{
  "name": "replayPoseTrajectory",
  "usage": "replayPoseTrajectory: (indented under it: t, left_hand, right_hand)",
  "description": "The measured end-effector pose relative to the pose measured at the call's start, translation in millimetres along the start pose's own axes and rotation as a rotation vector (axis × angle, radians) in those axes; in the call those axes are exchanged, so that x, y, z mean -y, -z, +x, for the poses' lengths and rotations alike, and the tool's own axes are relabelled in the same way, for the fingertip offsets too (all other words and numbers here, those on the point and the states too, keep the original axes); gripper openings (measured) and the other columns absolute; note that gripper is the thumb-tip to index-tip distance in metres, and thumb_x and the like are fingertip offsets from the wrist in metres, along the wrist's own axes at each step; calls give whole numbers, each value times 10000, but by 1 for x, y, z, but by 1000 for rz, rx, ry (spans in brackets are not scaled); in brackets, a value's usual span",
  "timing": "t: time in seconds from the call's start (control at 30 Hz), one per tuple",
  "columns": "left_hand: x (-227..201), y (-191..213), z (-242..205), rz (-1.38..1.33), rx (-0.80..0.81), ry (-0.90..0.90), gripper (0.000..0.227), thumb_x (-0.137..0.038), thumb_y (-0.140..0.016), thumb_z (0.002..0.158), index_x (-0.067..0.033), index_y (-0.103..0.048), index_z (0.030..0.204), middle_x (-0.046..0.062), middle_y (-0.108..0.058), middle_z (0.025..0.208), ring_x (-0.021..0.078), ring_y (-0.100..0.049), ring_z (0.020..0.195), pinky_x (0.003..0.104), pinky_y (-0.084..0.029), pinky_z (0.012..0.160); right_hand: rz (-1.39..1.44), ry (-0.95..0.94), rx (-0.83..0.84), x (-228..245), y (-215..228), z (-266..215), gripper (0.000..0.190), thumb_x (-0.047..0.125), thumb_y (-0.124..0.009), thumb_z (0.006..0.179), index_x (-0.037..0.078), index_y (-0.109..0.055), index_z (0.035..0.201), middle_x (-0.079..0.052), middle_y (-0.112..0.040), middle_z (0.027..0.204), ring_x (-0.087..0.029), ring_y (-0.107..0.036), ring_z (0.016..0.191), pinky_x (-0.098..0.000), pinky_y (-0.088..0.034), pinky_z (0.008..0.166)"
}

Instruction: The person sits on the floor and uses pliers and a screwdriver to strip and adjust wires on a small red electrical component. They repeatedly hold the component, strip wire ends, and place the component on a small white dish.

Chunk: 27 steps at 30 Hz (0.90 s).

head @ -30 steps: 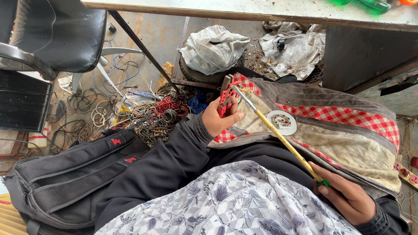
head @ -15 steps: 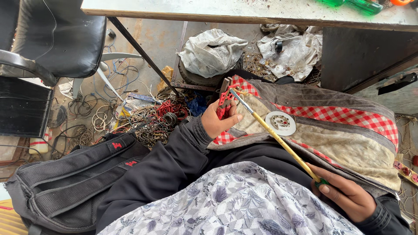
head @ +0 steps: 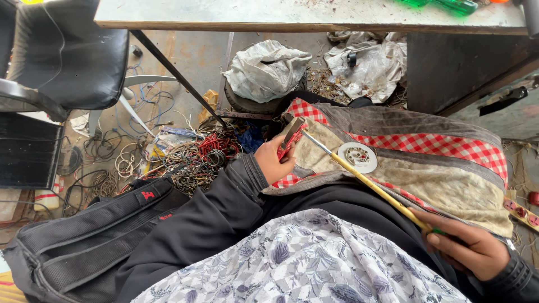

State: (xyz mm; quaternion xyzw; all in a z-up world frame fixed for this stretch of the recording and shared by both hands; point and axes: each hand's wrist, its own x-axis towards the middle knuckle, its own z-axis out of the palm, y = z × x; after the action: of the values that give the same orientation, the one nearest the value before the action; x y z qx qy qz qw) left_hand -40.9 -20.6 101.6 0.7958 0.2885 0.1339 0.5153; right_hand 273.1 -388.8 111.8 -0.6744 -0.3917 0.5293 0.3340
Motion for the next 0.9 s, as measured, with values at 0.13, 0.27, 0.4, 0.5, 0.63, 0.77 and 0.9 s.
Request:
replayPoseTrajectory:
  t: [0.13, 0.27, 0.4, 0.5, 0.63, 0.77, 0.9]
  left_hand:
    - [11, -1, -1, 121, 18, 80, 225, -134, -709, 870, -37, -612, 1048, 30, -655, 748, 97, -643, 673, 292, -542, 684]
    - [18, -4, 1, 9, -54, 46, 262, -127, -738, 856, -47, -618, 1075, 15, -662, 792, 89, -634, 714, 289, -546, 708]
    - [17, -4, 3, -489, 52, 16, 251, -77, -777, 885, -50, -575, 1032, -30, -563, 843, 72, -537, 765, 279, -502, 729]
    - [12, 0, 0, -669, 97, 77, 252, -39, -778, 880, -56, -532, 934, -21, -549, 802, 102, -588, 716, 303, -536, 680]
    - [-2, -4, -4, -802, 165, 64, 279, -35, -779, 865, -69, -507, 920, -11, -568, 816, 122, -629, 724, 313, -562, 700]
    - [-21, -26, -12, -751, 236, 57, 273, -54, -784, 836, -84, -540, 955, -18, -585, 801, 91, -601, 712, 282, -527, 672]
    - [-36, -48, -19, -656, 396, 33, 220, -82, -781, 941, -52, -563, 958, -36, -534, 832, 58, -498, 742, 252, -453, 700]
  right_hand:
    - [-612, 218, -73, 30, 9, 0, 651, 153, -695, 889, 173, -537, 1521, -31, -723, 940, -136, -680, 762, -280, -570, 677]
    - [-777, 139, -145, 51, 4, 3, 658, 177, -700, 852, 201, -515, 1483, -46, -699, 877, -165, -644, 747, -306, -557, 674]
    - [-404, 518, -331, 39, -10, 0, 504, 146, -659, 931, 64, -532, 1412, -105, -660, 899, -162, -622, 731, -286, -480, 628]
    - [61, 52, -295, 22, -11, 0, 523, 89, -675, 896, 24, -607, 1410, -43, -613, 716, -113, -509, 542, -271, -405, 455]
    - [63, 88, -306, 10, -12, 11, 304, 102, -731, 899, 13, -633, 1173, -6, -560, 659, -89, -509, 499, -251, -397, 433]
    - [-62, 240, -335, 28, -31, 43, 265, 108, -805, 811, 49, -586, 949, 33, -510, 641, -65, -470, 453, -240, -360, 420]
    - [189, 253, -250, 66, -55, 72, 346, 73, -786, 807, 61, -595, 1096, 41, -495, 601, -54, -455, 414, -230, -330, 367]
